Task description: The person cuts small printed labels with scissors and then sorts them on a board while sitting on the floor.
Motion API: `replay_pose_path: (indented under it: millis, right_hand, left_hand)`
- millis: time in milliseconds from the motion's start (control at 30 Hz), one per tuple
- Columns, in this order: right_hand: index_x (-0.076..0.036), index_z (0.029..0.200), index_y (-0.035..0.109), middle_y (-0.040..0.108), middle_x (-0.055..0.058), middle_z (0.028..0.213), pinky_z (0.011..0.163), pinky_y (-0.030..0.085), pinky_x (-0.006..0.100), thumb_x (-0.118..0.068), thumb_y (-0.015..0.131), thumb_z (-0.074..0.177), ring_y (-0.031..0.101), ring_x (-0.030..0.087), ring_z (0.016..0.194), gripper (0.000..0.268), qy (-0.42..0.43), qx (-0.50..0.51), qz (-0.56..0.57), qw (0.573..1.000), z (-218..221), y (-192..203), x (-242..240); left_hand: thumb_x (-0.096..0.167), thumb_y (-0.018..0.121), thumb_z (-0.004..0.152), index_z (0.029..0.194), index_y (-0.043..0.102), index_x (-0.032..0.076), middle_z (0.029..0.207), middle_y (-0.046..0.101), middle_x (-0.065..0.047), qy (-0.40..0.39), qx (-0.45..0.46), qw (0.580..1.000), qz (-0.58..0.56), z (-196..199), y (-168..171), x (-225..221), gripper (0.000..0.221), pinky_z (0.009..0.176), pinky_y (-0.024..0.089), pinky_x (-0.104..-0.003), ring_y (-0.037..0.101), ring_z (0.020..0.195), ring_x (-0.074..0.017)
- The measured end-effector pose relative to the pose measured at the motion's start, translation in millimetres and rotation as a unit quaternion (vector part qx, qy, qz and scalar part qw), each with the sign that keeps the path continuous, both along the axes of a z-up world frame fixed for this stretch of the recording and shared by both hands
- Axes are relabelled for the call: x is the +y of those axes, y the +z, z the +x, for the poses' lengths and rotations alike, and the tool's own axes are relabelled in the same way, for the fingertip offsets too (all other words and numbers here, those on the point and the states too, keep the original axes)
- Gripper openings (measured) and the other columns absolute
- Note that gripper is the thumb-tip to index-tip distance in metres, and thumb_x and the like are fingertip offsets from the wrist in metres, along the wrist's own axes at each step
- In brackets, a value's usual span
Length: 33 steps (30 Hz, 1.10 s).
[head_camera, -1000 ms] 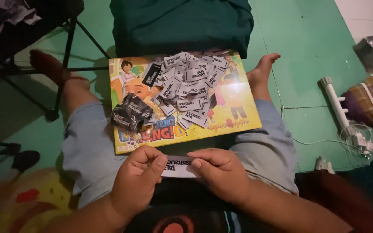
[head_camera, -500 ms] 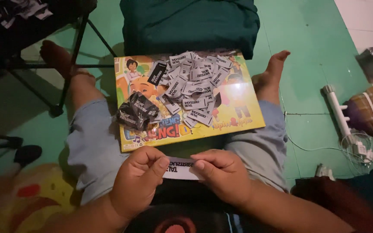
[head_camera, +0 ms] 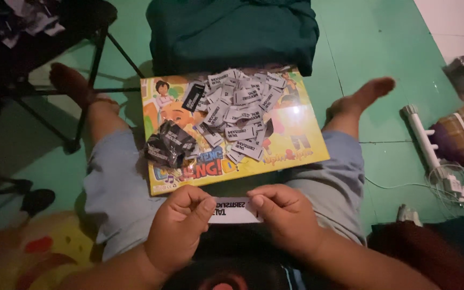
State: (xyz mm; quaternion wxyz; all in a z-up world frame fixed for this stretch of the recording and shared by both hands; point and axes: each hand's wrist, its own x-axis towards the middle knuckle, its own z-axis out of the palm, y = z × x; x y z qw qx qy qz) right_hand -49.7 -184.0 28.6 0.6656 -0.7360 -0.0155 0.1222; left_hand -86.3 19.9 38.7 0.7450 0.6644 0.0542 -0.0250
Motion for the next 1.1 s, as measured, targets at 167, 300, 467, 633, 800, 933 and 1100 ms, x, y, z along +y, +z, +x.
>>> replay_pose_path:
  millis: [167,300,467,633,800,933,1100]
  right_hand:
    - [-0.008,0.075,0.07,0.066,0.0,0.069,0.061,0.046,0.022,-0.022,0.065,0.078,0.057,0.009,0.064,0.015,0.113,0.022,-0.061,0.991,8,7,9]
    - [-0.009,0.09,0.064,0.062,0.006,0.095,0.083,0.045,0.028,-0.028,0.061,0.082,0.059,0.016,0.09,0.021,0.22,-0.148,-0.019,0.964,12,13,8]
    - [-0.012,0.084,0.069,0.067,0.001,0.078,0.067,0.049,0.024,-0.025,0.064,0.081,0.063,0.011,0.072,0.014,0.257,-0.133,-0.068,0.955,6,25,9]
    - [-0.008,0.078,0.07,0.066,0.005,0.071,0.058,0.048,0.024,-0.024,0.065,0.081,0.062,0.013,0.064,0.017,0.241,-0.136,-0.031,0.96,7,15,6]
    - [-0.011,0.076,0.066,0.065,0.001,0.071,0.058,0.046,0.022,-0.026,0.058,0.084,0.06,0.011,0.062,0.019,0.296,-0.132,-0.072,0.943,6,18,6]
    - [-0.013,0.075,0.066,0.066,-0.001,0.072,0.059,0.048,0.022,-0.022,0.064,0.081,0.062,0.01,0.063,0.011,0.295,-0.142,-0.078,0.942,6,20,11]
    - [-0.012,0.078,0.065,0.063,-0.002,0.073,0.06,0.043,0.022,-0.027,0.064,0.083,0.055,0.008,0.065,0.015,0.305,-0.074,-0.042,0.949,7,6,8]
  left_hand:
    - [0.008,0.06,0.082,0.078,0.061,0.003,0.064,0.059,-0.006,0.001,0.018,1.0,-0.022,4,1,3,0.006,0.052,0.042,-0.026,0.051,0.057,-0.0119]
    - [0.015,0.062,0.079,0.076,0.066,0.009,0.071,0.064,0.002,-0.093,-0.008,0.992,0.087,5,1,-1,0.008,0.064,0.047,-0.022,0.057,0.067,-0.0076]
    - [0.014,0.064,0.079,0.07,0.066,0.009,0.064,0.061,0.001,-0.126,0.07,0.985,0.091,5,14,-5,0.01,0.056,0.044,-0.023,0.053,0.06,-0.0073]
    - [0.013,0.063,0.078,0.071,0.064,0.007,0.063,0.06,0.0,-0.103,0.018,0.993,0.062,4,7,-3,0.009,0.054,0.044,-0.025,0.053,0.059,-0.0084]
    - [0.01,0.057,0.079,0.067,0.055,0.009,0.061,0.051,0.0,-0.062,-0.064,0.994,0.066,2,0,2,0.012,0.052,0.039,-0.026,0.045,0.057,-0.0093]
    - [0.01,0.059,0.079,0.069,0.058,0.006,0.063,0.054,-0.002,-0.032,-0.037,0.999,0.021,0,0,4,0.011,0.054,0.042,-0.026,0.049,0.058,-0.0105]
    - [0.013,0.059,0.081,0.074,0.06,0.004,0.062,0.053,-0.004,0.008,-0.033,0.999,-0.001,0,-12,11,0.011,0.052,0.04,-0.029,0.048,0.056,-0.013]
